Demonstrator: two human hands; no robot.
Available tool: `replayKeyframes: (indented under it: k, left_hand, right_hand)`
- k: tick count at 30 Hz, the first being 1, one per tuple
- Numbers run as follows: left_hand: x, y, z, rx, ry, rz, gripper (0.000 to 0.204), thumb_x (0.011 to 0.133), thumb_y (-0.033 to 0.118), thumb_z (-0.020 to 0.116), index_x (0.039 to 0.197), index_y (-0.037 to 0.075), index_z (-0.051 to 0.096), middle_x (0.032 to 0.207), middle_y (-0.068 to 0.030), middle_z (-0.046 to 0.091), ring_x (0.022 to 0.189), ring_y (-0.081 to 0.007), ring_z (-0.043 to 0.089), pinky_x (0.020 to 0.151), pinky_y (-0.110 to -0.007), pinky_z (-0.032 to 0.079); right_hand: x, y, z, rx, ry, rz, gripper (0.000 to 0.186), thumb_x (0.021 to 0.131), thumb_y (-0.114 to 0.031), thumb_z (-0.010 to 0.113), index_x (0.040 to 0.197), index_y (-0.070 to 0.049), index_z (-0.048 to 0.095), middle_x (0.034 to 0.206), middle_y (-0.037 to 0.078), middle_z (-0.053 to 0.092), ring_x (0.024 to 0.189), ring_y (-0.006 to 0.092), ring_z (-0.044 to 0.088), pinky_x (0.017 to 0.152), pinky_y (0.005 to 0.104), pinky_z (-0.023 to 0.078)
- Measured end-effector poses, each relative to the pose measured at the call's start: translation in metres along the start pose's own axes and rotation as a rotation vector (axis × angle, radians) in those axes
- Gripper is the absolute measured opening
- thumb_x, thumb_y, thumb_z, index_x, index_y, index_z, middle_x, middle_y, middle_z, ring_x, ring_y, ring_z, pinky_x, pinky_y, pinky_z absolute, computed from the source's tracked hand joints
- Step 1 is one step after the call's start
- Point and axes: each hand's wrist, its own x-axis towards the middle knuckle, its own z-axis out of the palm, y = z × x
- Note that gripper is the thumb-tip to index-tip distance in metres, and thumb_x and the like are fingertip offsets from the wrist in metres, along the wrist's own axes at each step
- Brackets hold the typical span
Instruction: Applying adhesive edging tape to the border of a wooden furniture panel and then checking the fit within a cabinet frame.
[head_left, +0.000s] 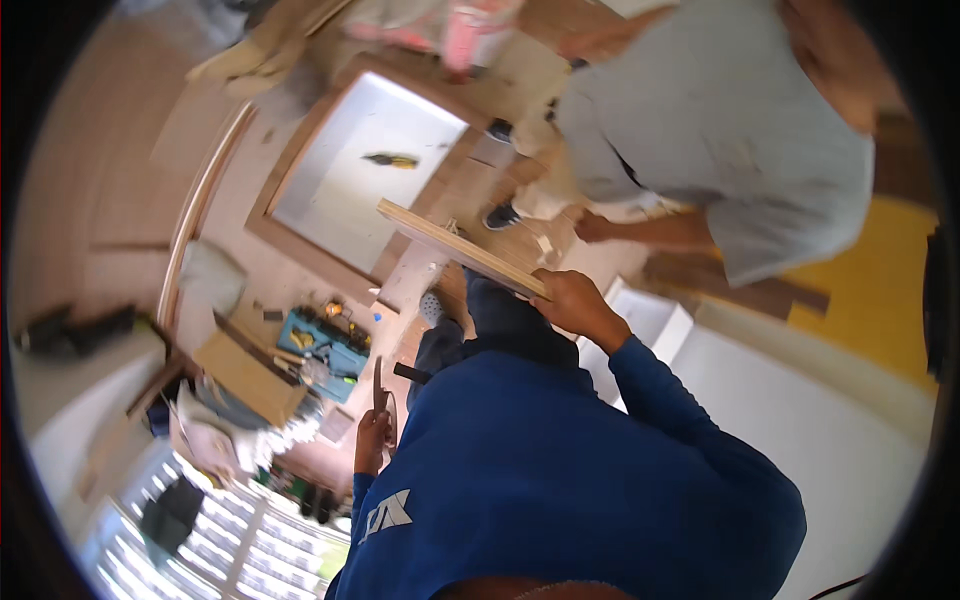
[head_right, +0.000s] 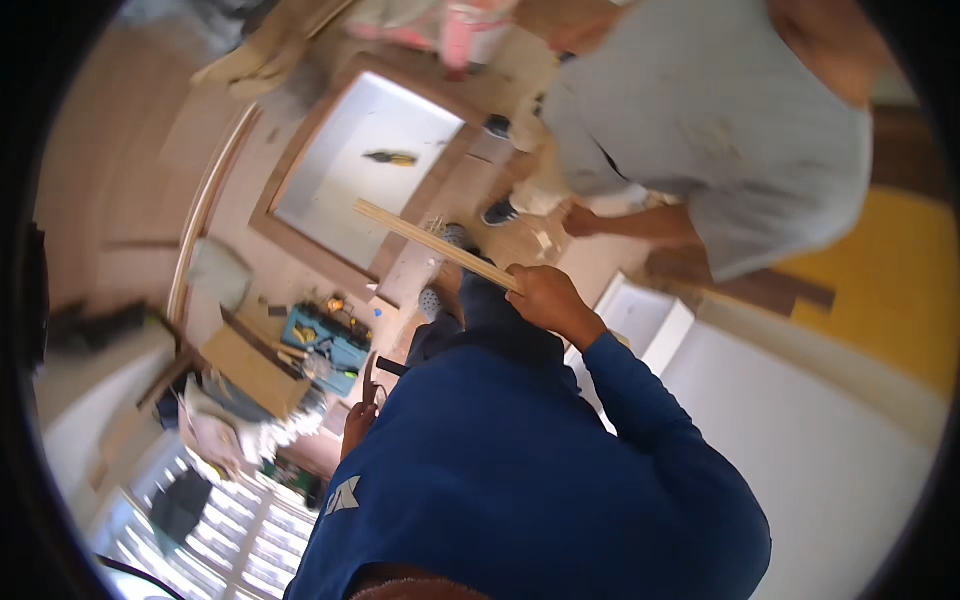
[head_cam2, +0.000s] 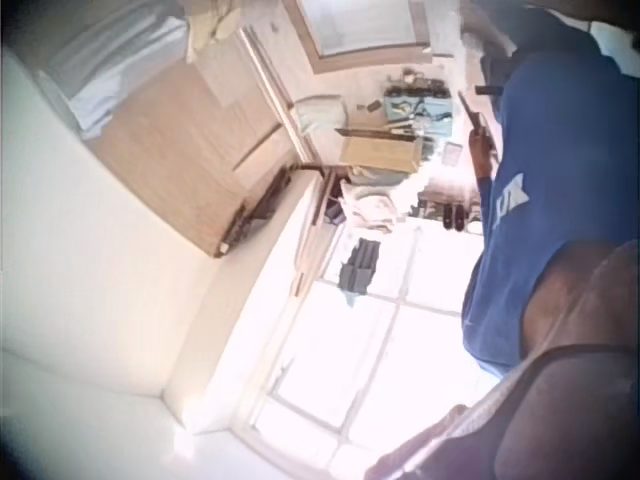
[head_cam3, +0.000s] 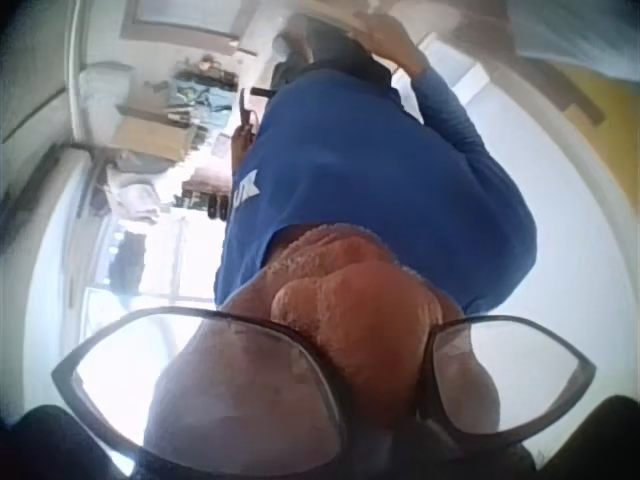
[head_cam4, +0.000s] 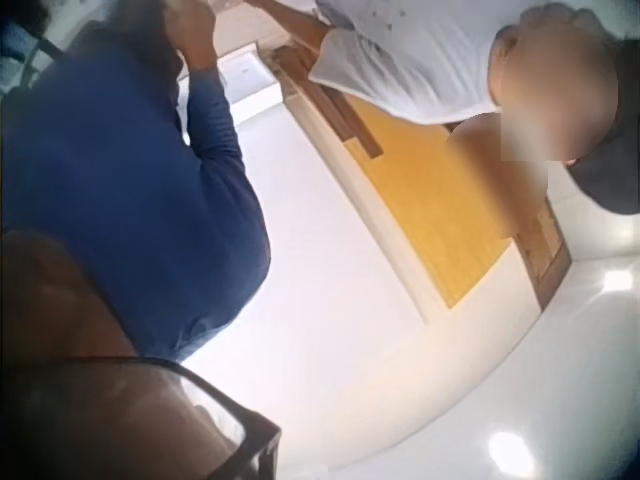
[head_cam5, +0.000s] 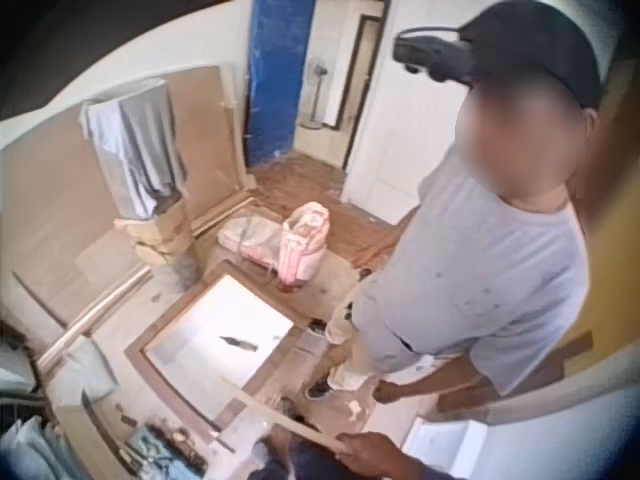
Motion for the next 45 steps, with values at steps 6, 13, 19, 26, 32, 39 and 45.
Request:
replayKeyframes:
  k: [6, 13, 19, 26, 32, 39, 45]
  left_hand:
    - [0.056, 0.042, -0.008, 0.2, -0.265, -0.098, 0.015, 0.097, 0.021, 0.059, 0.089, 0.011, 0.051, 0.059, 0.0022, 0.042, 0.044, -0.0096, 0.041, 0.04, -0.027, 0.035]
    - [0.089, 0.126, 0.039, 0.431, -0.446, -0.063, 0.017, 0.096, 0.021, 0.06, 0.085, 0.013, 0.05, 0.059, 0.0024, 0.042, 0.043, -0.0101, 0.04, 0.041, -0.029, 0.033]
    - [0.105, 0.201, 0.123, 0.506, -0.543, -0.215, 0.017, 0.099, 0.026, 0.058, 0.089, 0.013, 0.052, 0.06, 0.0039, 0.043, 0.046, -0.0084, 0.039, 0.043, -0.026, 0.031]
    - [0.143, 0.268, 0.323, 0.775, -0.724, 0.056, 0.032, 0.098, 0.039, 0.059, 0.088, 0.009, 0.054, 0.061, 0.0023, 0.045, 0.049, -0.0104, 0.043, 0.045, -0.027, 0.037]
    - [0.129, 0.292, 0.545, 0.615, -0.95, -0.04, 0.035, 0.099, 0.043, 0.058, 0.09, 0.009, 0.056, 0.07, -0.0004, 0.053, 0.058, -0.0121, 0.051, 0.054, -0.028, 0.044]
    - [0.149, 0.251, 0.721, 0.303, -0.991, 0.047, 0.025, 0.102, 0.033, 0.055, 0.093, 0.01, 0.054, 0.075, -0.0011, 0.056, 0.058, -0.0121, 0.051, 0.052, -0.029, 0.045]
    - [0.107, 0.265, 0.797, -0.043, -1.103, -0.079, 0.035, 0.104, 0.036, 0.05, 0.12, 0.006, 0.059, 0.111, -0.0072, 0.066, 0.099, -0.0173, 0.063, 0.083, -0.036, 0.054]
  right_hand:
    - [-0.126, 0.049, 0.033, 0.054, 0.19, 0.343, 0.031, 0.084, -0.024, 0.068, 0.107, -0.004, 0.065, 0.087, 0.022, 0.069, 0.083, 0.0435, 0.066, 0.077, 0.0508, 0.052]
    - [-0.239, 0.112, 0.075, 0.193, 0.38, 0.673, 0.033, 0.082, -0.025, 0.069, 0.101, 0.001, 0.063, 0.085, 0.028, 0.068, 0.084, 0.0462, 0.066, 0.079, 0.0527, 0.052]
    - [-0.282, 0.157, 0.086, 0.393, 0.509, 0.932, 0.037, 0.081, -0.025, 0.07, 0.104, 0.004, 0.066, 0.094, 0.03, 0.068, 0.091, 0.0456, 0.066, 0.083, 0.0489, 0.052]
    - [-0.285, 0.208, 0.073, 0.635, 0.748, 1.057, 0.038, 0.083, -0.022, 0.069, 0.109, 0.005, 0.065, 0.092, 0.03, 0.068, 0.091, 0.0439, 0.068, 0.082, 0.0458, 0.053]
    - [-0.298, 0.228, 0.032, 0.595, 0.915, 0.978, 0.036, 0.084, -0.02, 0.07, 0.109, 0.006, 0.064, 0.087, 0.028, 0.069, 0.082, 0.0422, 0.069, 0.074, 0.0437, 0.054]
    - [-0.324, 0.182, -0.047, 0.683, 1.038, 1.029, 0.021, 0.083, -0.012, 0.072, 0.093, 0.004, 0.064, 0.072, 0.024, 0.063, 0.065, 0.0385, 0.065, 0.061, 0.042, 0.05]
    - [-0.311, 0.174, -0.061, 0.684, 1.333, 1.037, 0.036, 0.081, -0.011, 0.075, 0.109, 0.008, 0.065, 0.094, 0.025, 0.071, 0.087, 0.0357, 0.07, 0.08, 0.0389, 0.053]
